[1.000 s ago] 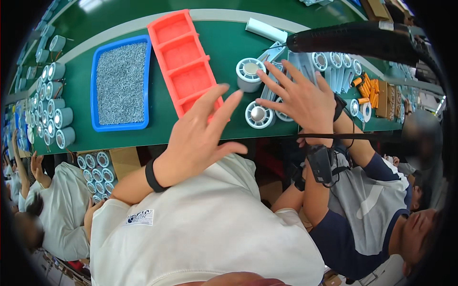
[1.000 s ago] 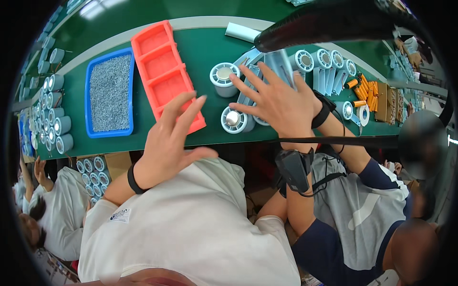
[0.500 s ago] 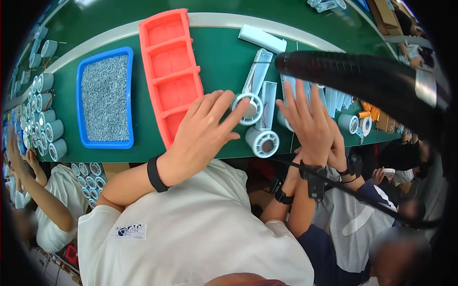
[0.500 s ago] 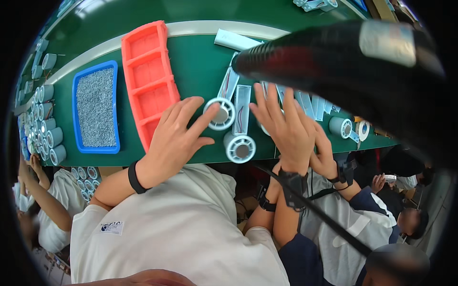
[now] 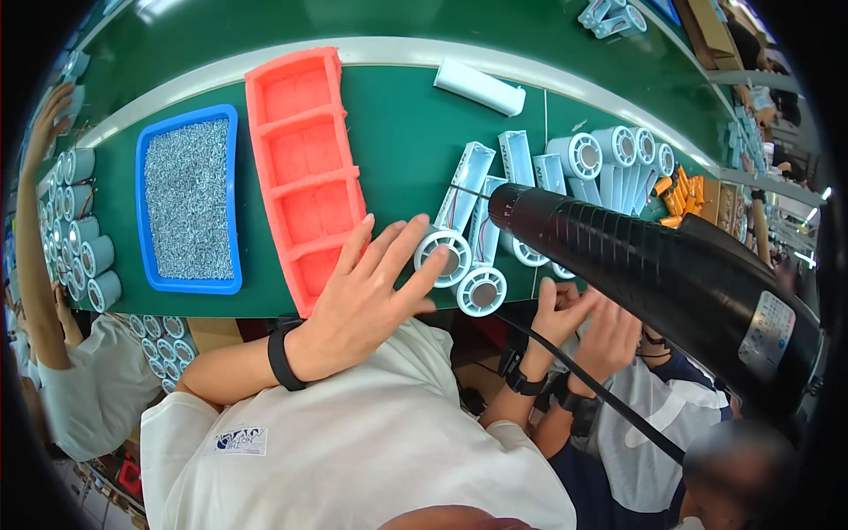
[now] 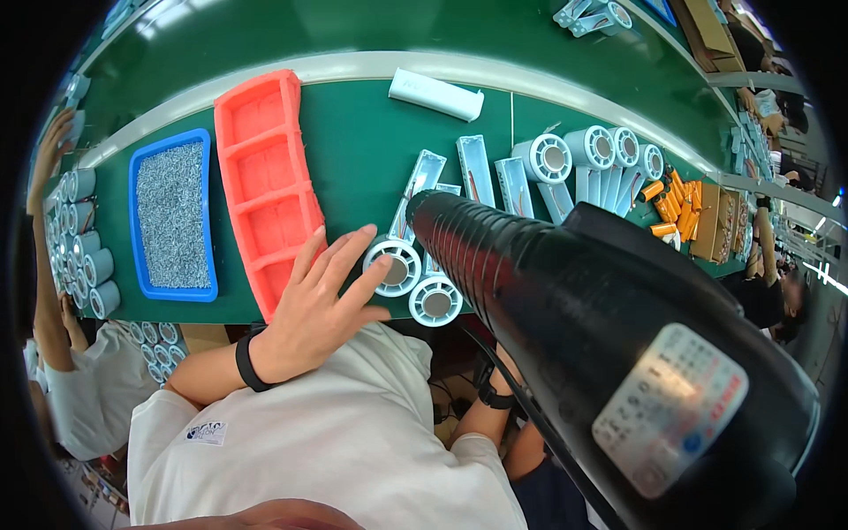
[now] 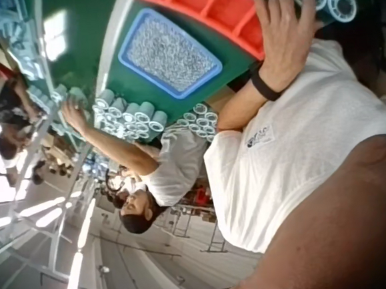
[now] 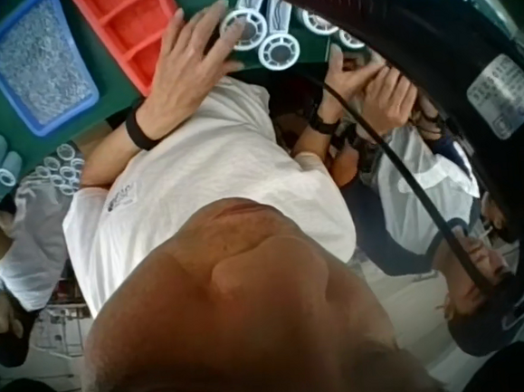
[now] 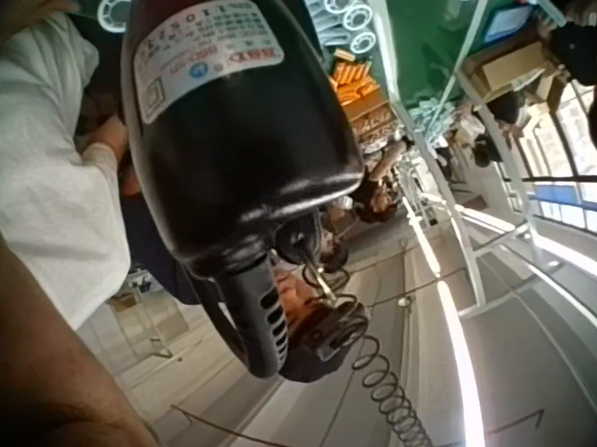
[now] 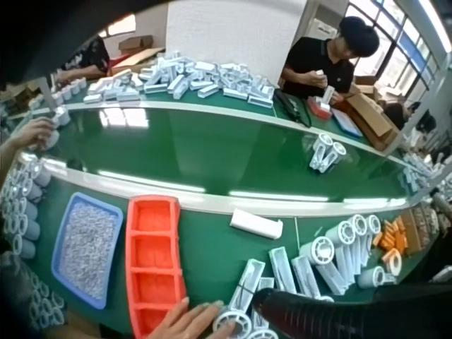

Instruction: Assemble small electronic components using an electric screwdriver at a production line station.

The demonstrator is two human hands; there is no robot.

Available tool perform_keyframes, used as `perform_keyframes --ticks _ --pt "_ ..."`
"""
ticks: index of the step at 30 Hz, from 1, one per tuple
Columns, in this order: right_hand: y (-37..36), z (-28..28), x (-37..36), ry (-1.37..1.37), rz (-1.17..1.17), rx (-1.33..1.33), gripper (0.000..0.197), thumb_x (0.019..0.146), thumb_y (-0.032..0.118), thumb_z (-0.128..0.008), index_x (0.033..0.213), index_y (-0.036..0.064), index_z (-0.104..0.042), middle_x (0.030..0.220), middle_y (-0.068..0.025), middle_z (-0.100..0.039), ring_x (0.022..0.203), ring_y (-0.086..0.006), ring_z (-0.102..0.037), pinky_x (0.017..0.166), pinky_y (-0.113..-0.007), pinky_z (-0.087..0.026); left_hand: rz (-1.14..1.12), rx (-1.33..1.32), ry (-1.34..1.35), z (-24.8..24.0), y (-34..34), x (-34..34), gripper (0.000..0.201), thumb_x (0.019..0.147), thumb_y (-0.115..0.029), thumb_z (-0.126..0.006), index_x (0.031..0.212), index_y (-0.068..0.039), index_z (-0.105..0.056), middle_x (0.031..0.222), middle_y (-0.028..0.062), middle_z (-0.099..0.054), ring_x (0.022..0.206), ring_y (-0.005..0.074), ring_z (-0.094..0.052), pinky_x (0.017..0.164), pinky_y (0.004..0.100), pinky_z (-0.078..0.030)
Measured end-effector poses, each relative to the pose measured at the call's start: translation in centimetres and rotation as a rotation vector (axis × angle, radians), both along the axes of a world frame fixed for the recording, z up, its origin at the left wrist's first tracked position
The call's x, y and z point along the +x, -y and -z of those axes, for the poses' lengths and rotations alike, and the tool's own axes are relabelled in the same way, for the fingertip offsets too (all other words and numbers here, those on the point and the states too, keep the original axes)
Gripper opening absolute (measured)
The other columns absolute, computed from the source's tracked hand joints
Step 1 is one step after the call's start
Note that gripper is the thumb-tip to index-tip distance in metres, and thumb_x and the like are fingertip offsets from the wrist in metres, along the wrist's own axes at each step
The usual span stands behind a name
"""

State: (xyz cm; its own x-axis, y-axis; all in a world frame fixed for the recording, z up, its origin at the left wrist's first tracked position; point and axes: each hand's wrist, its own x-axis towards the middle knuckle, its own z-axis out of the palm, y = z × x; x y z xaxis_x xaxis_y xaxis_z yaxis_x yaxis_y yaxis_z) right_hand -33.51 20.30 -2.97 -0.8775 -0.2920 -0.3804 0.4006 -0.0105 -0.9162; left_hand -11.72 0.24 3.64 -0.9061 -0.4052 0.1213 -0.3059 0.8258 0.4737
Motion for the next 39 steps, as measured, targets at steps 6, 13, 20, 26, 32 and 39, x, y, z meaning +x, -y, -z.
perform_keyframes --ticks 6,13,20,26,32,39 --pt "1.0 -3.1 1.5 -0.849 -0.407 0.527 0.105 0.06 0.036 -0.086 0.142 0.0033 -0.029 0.134 -0.0155 -0.04 0.076 -0.0188 -0.056 0.06 -0.03 -0.046 -0.017 0.095 -0.008 -1.4 -0.8 -2.2 0.066 0.069 -0.019 -0.077 0.128 -0.006 -0.05 0.128 0.0192 -0.045 0.114 0.0334 -0.049 0.096 0.0477 -0.04" --pt "3.2 -4.5 3.4 -1.043 -0.594 0.793 0.113 0.048 0.052 -0.089 0.142 0.0141 -0.038 0.139 -0.0206 -0.032 0.082 -0.029 -0.06 0.075 -0.037 -0.054 -0.02 0.021 -0.052 -1.8 -1.2 -4.3 0.059 0.069 -0.01 -0.078 0.121 -0.004 -0.052 0.116 0.0185 -0.048 0.102 0.0352 -0.051 0.082 0.0431 -0.046" --pt "2.7 -6.3 2.8 -1.095 -0.477 0.75 0.091 0.059 0.034 -0.088 0.137 0.015 -0.045 0.142 -0.0204 -0.032 0.081 -0.0269 -0.062 0.069 -0.035 -0.054 0.115 0.139 -0.091 -2.4 -1.2 -4.2 0.064 0.066 -0.008 -0.081 0.122 -0.004 -0.05 0.116 0.0192 -0.048 0.1 0.0367 -0.052 0.079 0.0415 -0.048" --pt "0.9 -6.5 0.7 -1.021 -0.479 0.564 0.073 0.07 0.022 -0.083 0.134 0.0115 -0.049 0.145 -0.0158 -0.031 0.081 -0.0211 -0.063 0.066 -0.03 -0.052 0.171 0.085 -0.095 -1.1 -1.9 -7.3 0.069 0.068 -0.011 -0.081 0.128 -0.004 -0.048 0.12 0.0213 -0.047 0.098 0.0372 -0.053 0.081 0.0402 -0.049" --pt "-4.0 -7.9 7.0 -0.806 0.205 -0.5 0.029 0.083 0.011 -0.069 0.107 -0.0033 -0.06 0.078 -0.0091 -0.063 0.065 -0.0182 -0.062 0.056 -0.026 -0.051 0.249 0.324 -0.182 -5.4 -0.6 -3.3 0.062 0.072 -0.01 -0.079 0.127 -0.001 -0.051 0.117 0.0202 -0.053 0.097 0.0337 -0.059 0.081 0.0378 -0.051" --pt "5.6 -10.1 14.1 -1.099 -0.614 -0.277 0.007 0.087 0.0 -0.056 0.09 -0.0017 -0.063 0.081 -0.0125 -0.064 0.07 -0.0212 -0.063 0.063 -0.028 -0.049 0.626 0.275 -0.476 -21.3 -5.0 6.2 0.033 0.076 -0.016 -0.074 0.105 0.0 -0.069 0.072 0.0069 -0.066 0.062 0.0207 -0.065 0.049 0.028 -0.048"
